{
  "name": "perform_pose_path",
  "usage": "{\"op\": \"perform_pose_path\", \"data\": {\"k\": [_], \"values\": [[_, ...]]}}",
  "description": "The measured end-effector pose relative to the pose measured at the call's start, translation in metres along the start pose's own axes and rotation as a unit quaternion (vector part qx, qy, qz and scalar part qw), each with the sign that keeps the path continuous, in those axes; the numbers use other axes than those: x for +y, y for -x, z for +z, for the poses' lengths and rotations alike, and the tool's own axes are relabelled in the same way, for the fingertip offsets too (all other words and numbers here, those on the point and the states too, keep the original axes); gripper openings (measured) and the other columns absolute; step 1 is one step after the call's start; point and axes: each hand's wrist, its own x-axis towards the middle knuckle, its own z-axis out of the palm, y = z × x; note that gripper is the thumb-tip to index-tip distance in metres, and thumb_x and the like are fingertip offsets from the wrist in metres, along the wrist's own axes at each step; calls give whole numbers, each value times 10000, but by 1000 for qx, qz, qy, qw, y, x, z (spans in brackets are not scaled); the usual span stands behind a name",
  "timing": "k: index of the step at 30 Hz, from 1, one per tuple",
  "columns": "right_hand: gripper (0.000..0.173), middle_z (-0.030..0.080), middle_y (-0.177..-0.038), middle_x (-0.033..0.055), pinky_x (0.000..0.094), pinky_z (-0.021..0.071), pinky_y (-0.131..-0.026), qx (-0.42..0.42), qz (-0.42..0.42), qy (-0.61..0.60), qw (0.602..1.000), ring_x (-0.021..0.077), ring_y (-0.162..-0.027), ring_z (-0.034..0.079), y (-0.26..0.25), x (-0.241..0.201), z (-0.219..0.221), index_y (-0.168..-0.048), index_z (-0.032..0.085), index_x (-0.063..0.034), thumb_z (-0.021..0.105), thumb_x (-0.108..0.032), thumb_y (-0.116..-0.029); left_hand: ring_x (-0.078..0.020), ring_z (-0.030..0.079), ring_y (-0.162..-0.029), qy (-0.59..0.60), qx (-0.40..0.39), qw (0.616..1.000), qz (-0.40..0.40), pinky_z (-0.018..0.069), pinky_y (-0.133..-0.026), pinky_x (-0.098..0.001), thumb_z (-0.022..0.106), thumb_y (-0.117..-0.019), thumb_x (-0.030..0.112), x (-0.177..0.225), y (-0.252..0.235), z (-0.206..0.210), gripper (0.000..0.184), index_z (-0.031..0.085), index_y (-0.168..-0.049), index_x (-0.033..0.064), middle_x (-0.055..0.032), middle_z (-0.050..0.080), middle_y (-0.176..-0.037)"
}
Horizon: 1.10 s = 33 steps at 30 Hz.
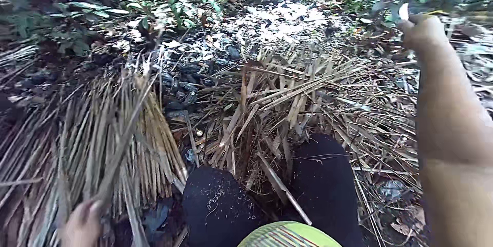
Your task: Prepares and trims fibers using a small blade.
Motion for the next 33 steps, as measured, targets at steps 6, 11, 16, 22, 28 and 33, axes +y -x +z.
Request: {"op": "perform_pose_path", "data": {"k": [6, 11, 16, 22, 28, 33], "values": [[360, 533, -778, 34, 282, 438, -596, -317, -198, -243, 895, 77, -602, 450, 142, -142, 140, -1268, 610, 18, 455, -258, -1096, -127, 712, -847, 266, -107, 958, -5, 607, -756, -300, 404, -1083, 84, 235, -14, 83, 362, 487, -1421, -16, -122, 686, -1113], [256, 444, -627, -76, 156, 365, -464, -577, -85, -457, 672, 1, -474, 392, 208, -176, 210, -1189, 525, -65, 355, -241, -1119, -176, 731, -856, 406, -222, 886, -24, 617, -766, -319, 395, -1061, 20, 293, 14, 128, 338, 480, -1384, -33, -110, 723, -1042], [282, 437, -588, -80, 133, 353, -429, -604, -74, -485, 628, -16, -437, 381, 217, -164, 221, -1245, 561, -44, 370, -199, -1107, -113, 676, -753, 422, -159, 891, -52, 581, -703, -268, 422, -1089, 72, 312, 3, 153, 234, 577, -1241, -16, -72, 683, -916], [203, 417, -583, -66, 149, 345, -447, -558, -109, -457, 684, 0, -448, 378, 226, -158, 234, -1072, 574, -26, 430, -167, -1099, -57, 612, -681, 498, -86, 860, -73, 530, -646, -208, 512, -1063, 82, 332, -14, 179, 142, 623, -986, 40, -7, 641, -802], [210, 415, -599, -44, 169, 337, -458, -505, -103, -441, 735, 18, -461, 369, 231, -161, 244, -1062, 587, -8, 467, -177, -1094, -62, 596, -706, 576, -17, 802, -158, 514, -664, -210, 491, -1070, 93, 349, -11, 198, 120, 582, -997, 65, -5, 609, -819], [278, 423, -657, -65, 176, 354, -476, -424, -43, -487, 762, 10, -494, 369, 204, -152, 232, -1248, 576, -14, 431, -204, -1106, -92, 606, -761, 687, 110, 700, -165, 555, -785, -280, 372, -1119, 188, 317, -40, 170, 133, 473, -1159, 111, 19, 546, -866]]}}
